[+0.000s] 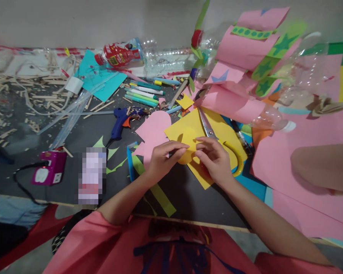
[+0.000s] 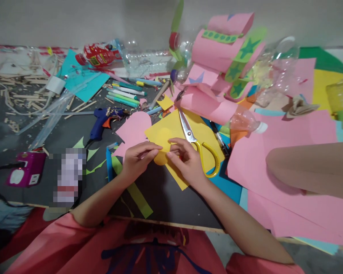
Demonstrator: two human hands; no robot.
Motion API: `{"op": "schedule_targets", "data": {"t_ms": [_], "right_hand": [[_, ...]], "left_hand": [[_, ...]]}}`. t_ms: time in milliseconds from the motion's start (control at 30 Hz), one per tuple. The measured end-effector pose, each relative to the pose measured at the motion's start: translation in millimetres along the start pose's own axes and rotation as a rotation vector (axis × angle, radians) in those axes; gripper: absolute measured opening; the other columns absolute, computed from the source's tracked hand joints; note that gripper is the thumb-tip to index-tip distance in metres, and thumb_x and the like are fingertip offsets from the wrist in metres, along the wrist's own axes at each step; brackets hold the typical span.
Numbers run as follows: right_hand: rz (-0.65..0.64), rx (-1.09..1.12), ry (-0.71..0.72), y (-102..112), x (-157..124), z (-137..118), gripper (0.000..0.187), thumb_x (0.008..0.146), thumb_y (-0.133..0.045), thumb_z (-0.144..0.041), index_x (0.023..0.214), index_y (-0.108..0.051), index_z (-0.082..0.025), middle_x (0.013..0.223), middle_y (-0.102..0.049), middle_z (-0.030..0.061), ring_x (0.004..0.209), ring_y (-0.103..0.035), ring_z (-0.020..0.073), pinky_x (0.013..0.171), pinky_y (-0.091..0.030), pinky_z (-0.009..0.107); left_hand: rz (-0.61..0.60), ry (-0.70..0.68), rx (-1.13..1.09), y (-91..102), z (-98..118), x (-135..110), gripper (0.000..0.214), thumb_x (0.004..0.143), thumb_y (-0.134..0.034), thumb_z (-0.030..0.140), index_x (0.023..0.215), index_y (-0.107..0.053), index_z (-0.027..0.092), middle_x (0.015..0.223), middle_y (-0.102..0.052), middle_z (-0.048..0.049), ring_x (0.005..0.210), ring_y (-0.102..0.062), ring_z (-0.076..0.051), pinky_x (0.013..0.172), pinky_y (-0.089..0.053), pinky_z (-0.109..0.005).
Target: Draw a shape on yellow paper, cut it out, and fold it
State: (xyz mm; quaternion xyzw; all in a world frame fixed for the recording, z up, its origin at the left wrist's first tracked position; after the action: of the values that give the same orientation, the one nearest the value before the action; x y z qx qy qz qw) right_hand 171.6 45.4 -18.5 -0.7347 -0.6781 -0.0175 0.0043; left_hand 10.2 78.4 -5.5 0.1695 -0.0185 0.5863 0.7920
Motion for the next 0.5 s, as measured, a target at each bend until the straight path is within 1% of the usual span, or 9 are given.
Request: {"op": "schedule_targets", "data": {"t_ms": [67,133,200,267,300,367,400,433,500], "right_hand": [[0.004,0.033,-0.01,-1.9,1.0,2.5,0.038,0.08,-0.069,-0.045,0.111,-0.057,-0.027,0.075,-0.065,-0.0024,0.067,-0.063,0.0142,0.065,-0.053,0.029],[0.005,0.044,-0.029,-3.4,1.8,4.4,0.044,0.08,-0.07,-0.044,0.117,-0.052,-0.028,0.077,-0.066,-0.0023,0.068,-0.063,0.0142,0.067,-0.053,0.03],[-0.012,0.047,-0.04,-4.3,2.1,5.2,0.047,0.078,-0.071,-0.043,0.118,-0.051,-0.028,0.08,-0.068,-0.0013,0.071,-0.065,0.015,0.068,-0.053,0.03],[-0.051,0.015,-0.06,-4.6,1.7,5.2,0.043,0.077,-0.071,-0.039,0.114,-0.055,-0.027,0.077,-0.068,-0.0016,0.068,-0.064,0.015,0.063,-0.052,0.029],[-0.063,-0.017,-0.072,-4.1,1.4,4.9,0.037,0.078,-0.071,-0.037,0.111,-0.057,-0.026,0.072,-0.067,-0.0024,0.063,-0.062,0.0143,0.058,-0.05,0.028],[-0.062,-0.078,-0.075,-2.3,0.9,3.4,0.024,0.079,-0.069,-0.032,0.101,-0.063,-0.025,0.068,-0.066,-0.0028,0.056,-0.058,0.0126,0.051,-0.046,0.025],[-0.054,-0.087,-0.056,-1.3,0.9,2.0,0.019,0.078,-0.069,-0.03,0.095,-0.064,-0.025,0.069,-0.066,-0.0024,0.055,-0.058,0.0123,0.05,-0.045,0.025],[-0.039,-0.082,-0.025,-0.4,1.0,0.3,0.015,0.077,-0.069,-0.028,0.09,-0.065,-0.025,0.071,-0.068,-0.0019,0.057,-0.059,0.0124,0.051,-0.047,0.025],[-0.012,-0.064,0.039,0.9,1.3,-2.8,0.009,0.076,-0.07,-0.026,0.083,-0.065,-0.025,0.076,-0.069,-0.0011,0.063,-0.063,0.0138,0.056,-0.05,0.026]], "left_hand": [[-0.019,-0.003,0.026,-1.3,-1.4,-0.8,0.015,0.088,-0.06,0.028,0.086,-0.073,0.02,0.086,-0.077,-0.0051,0.078,-0.07,-0.015,0.069,-0.054,-0.026],[-0.019,0.034,0.011,-2.6,-4.3,-2.5,0.016,0.088,-0.06,0.028,0.095,-0.071,0.02,0.087,-0.076,-0.0048,0.078,-0.07,-0.015,0.069,-0.054,-0.025],[0.004,0.092,-0.037,-3.2,-7.6,-4.5,0.028,0.087,-0.062,0.03,0.113,-0.064,0.02,0.085,-0.074,-0.0032,0.077,-0.07,-0.013,0.068,-0.054,-0.023],[0.026,0.125,-0.074,-3.0,-9.3,-5.7,0.041,0.086,-0.064,0.032,0.125,-0.057,0.021,0.084,-0.073,-0.0018,0.077,-0.071,-0.013,0.068,-0.055,-0.022],[0.024,0.116,-0.073,-2.7,-9.0,-5.8,0.039,0.086,-0.064,0.032,0.123,-0.058,0.021,0.084,-0.074,-0.0021,0.077,-0.071,-0.013,0.068,-0.055,-0.022],[-0.007,0.062,-0.041,-2.3,-6.6,-5.2,0.023,0.087,-0.062,0.031,0.108,-0.065,0.02,0.087,-0.075,-0.0044,0.078,-0.071,-0.014,0.07,-0.056,-0.024],[-0.026,0.027,-0.02,-2.2,-5.0,-4.7,0.016,0.088,-0.061,0.03,0.099,-0.068,0.02,0.088,-0.075,-0.0055,0.078,-0.071,-0.015,0.07,-0.056,-0.024],[-0.039,-0.002,-0.003,-2.0,-3.5,-4.3,0.014,0.089,-0.059,0.029,0.092,-0.069,0.019,0.089,-0.076,-0.0062,0.078,-0.071,-0.015,0.07,-0.056,-0.025],[-0.039,-0.026,0.006,-1.6,-2.0,-3.6,0.015,0.09,-0.058,0.028,0.088,-0.07,0.019,0.087,-0.076,-0.0062,0.076,-0.07,-0.015,0.068,-0.055,-0.024]]}}
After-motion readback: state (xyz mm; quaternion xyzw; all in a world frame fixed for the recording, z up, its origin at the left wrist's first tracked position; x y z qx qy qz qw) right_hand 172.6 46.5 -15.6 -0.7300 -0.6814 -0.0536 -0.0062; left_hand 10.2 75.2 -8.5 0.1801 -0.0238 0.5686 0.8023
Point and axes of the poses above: each hand's wrist, its own x-axis towards the middle knuckle, its own y-axis out of the back of the hand, z = x × y, the point moved 3 cm from there along x, towards the middle knuckle
